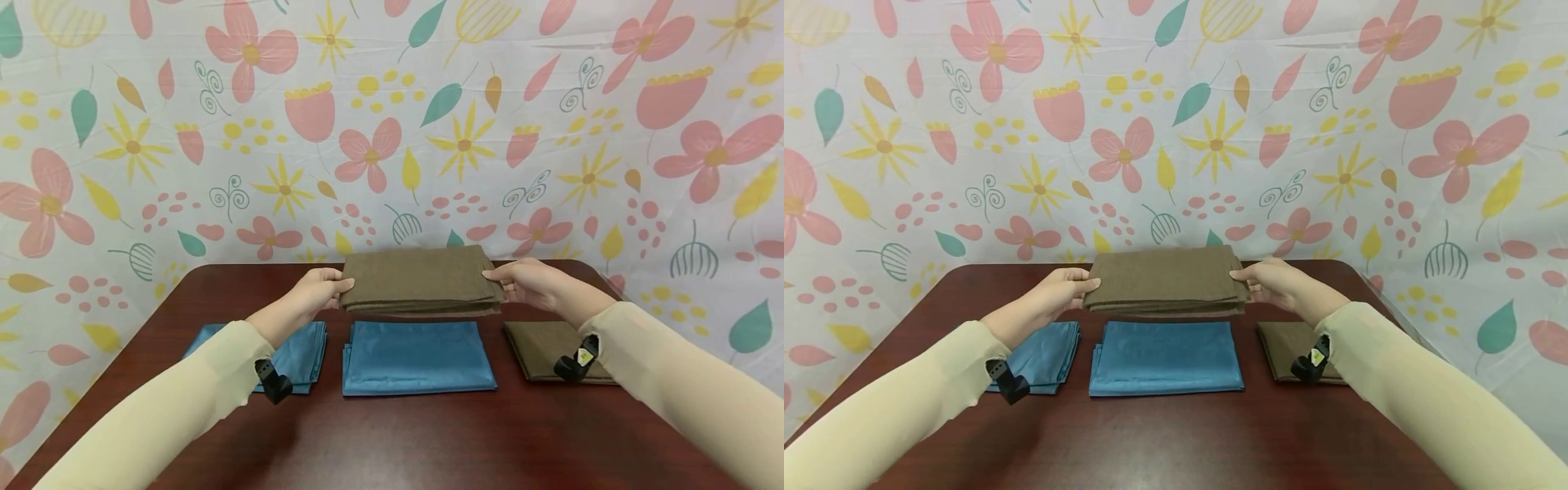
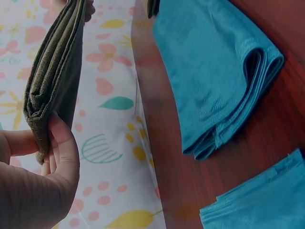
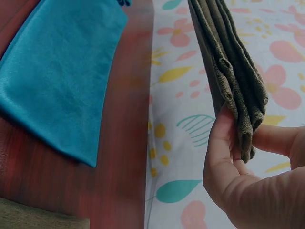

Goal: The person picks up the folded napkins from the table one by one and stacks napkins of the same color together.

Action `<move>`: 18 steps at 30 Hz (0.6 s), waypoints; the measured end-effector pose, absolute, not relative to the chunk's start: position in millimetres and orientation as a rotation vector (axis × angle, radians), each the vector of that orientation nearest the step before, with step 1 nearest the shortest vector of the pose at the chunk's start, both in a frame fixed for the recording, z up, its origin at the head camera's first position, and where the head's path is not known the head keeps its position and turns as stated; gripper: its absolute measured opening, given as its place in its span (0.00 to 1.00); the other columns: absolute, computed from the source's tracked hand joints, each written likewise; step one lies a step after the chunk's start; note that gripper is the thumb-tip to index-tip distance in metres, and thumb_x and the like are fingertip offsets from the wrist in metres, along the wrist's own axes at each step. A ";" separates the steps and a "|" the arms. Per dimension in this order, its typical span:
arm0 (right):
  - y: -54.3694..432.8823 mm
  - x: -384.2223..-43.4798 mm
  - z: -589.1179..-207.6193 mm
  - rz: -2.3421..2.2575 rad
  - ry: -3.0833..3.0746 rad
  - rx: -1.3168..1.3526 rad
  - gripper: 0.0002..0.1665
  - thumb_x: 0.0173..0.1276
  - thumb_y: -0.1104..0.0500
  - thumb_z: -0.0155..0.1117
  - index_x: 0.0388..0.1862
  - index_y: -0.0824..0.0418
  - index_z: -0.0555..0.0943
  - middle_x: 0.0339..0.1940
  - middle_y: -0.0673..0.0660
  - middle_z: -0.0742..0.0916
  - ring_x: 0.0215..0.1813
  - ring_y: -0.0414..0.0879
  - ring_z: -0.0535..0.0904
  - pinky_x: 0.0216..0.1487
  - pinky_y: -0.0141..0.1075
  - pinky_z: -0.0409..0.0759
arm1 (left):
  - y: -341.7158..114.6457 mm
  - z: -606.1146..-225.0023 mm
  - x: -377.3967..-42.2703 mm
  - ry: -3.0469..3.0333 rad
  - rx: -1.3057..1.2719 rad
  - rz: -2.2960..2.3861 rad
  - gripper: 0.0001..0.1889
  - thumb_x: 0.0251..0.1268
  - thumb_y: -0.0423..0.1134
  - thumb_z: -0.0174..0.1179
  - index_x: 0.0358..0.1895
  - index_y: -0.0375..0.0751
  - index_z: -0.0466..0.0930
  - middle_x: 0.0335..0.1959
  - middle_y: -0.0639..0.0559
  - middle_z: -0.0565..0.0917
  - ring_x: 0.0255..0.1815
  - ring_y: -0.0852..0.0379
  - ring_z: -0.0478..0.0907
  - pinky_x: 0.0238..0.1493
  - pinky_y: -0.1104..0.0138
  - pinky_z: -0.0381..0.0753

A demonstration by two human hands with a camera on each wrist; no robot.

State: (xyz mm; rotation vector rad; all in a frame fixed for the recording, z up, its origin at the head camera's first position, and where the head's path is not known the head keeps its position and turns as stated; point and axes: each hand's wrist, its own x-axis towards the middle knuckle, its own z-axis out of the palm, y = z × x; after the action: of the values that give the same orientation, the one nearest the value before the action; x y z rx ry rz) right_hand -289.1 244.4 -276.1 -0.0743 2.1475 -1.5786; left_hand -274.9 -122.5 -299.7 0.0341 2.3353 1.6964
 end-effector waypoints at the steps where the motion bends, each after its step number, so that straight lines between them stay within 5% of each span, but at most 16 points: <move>1: 245.0 -287.6 -275.8 -1.582 2.143 -0.071 0.54 0.76 0.56 0.53 0.74 0.69 0.23 0.76 0.70 0.31 0.78 0.65 0.32 0.76 0.54 0.50 | -121.8 -299.4 -273.2 2.331 0.038 1.702 0.09 0.73 0.40 0.54 0.42 0.37 0.72 0.32 0.52 0.70 0.34 0.56 0.69 0.48 0.63 0.75; 5: 248.9 -285.1 -276.3 -1.571 2.156 -0.081 0.52 0.76 0.56 0.52 0.75 0.71 0.26 0.77 0.70 0.33 0.79 0.64 0.36 0.76 0.53 0.53 | -118.9 -298.8 -268.7 2.301 0.068 1.722 0.08 0.74 0.40 0.53 0.40 0.38 0.70 0.36 0.51 0.70 0.36 0.56 0.68 0.48 0.63 0.74; 7: 249.9 -285.0 -276.5 -1.562 2.175 -0.085 0.50 0.76 0.55 0.53 0.76 0.72 0.32 0.77 0.71 0.39 0.78 0.59 0.47 0.75 0.50 0.58 | -117.4 -299.5 -268.0 2.282 0.065 1.741 0.08 0.74 0.39 0.53 0.39 0.39 0.69 0.38 0.51 0.69 0.37 0.56 0.67 0.48 0.63 0.73; 9: 251.3 -285.7 -277.2 -1.552 2.202 -0.086 0.45 0.76 0.54 0.53 0.76 0.73 0.41 0.75 0.70 0.50 0.70 0.51 0.61 0.71 0.45 0.66 | -116.2 -300.7 -268.3 2.259 0.064 1.762 0.08 0.74 0.39 0.53 0.37 0.39 0.67 0.38 0.51 0.68 0.37 0.56 0.67 0.50 0.61 0.72; 12: 253.8 -286.3 -277.4 -1.552 2.215 -0.071 0.39 0.75 0.54 0.54 0.73 0.72 0.51 0.69 0.64 0.59 0.57 0.43 0.66 0.60 0.35 0.74 | -114.0 -302.6 -268.5 2.240 0.070 1.786 0.09 0.74 0.38 0.53 0.35 0.40 0.65 0.37 0.51 0.67 0.34 0.56 0.66 0.49 0.60 0.71; 18: 262.0 -286.5 -276.5 -1.534 2.184 -0.093 0.45 0.76 0.53 0.52 0.76 0.73 0.41 0.78 0.66 0.39 0.76 0.55 0.52 0.61 0.34 0.74 | -108.6 -303.3 -267.3 2.224 0.064 1.806 0.10 0.73 0.38 0.54 0.36 0.39 0.63 0.39 0.49 0.67 0.34 0.56 0.66 0.46 0.62 0.72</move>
State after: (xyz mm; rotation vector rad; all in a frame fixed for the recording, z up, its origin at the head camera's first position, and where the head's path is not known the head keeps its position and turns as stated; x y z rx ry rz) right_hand -286.5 262.0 -276.5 -0.0933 2.1839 -1.5339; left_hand -267.3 -108.6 -303.3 0.0644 2.2240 1.8058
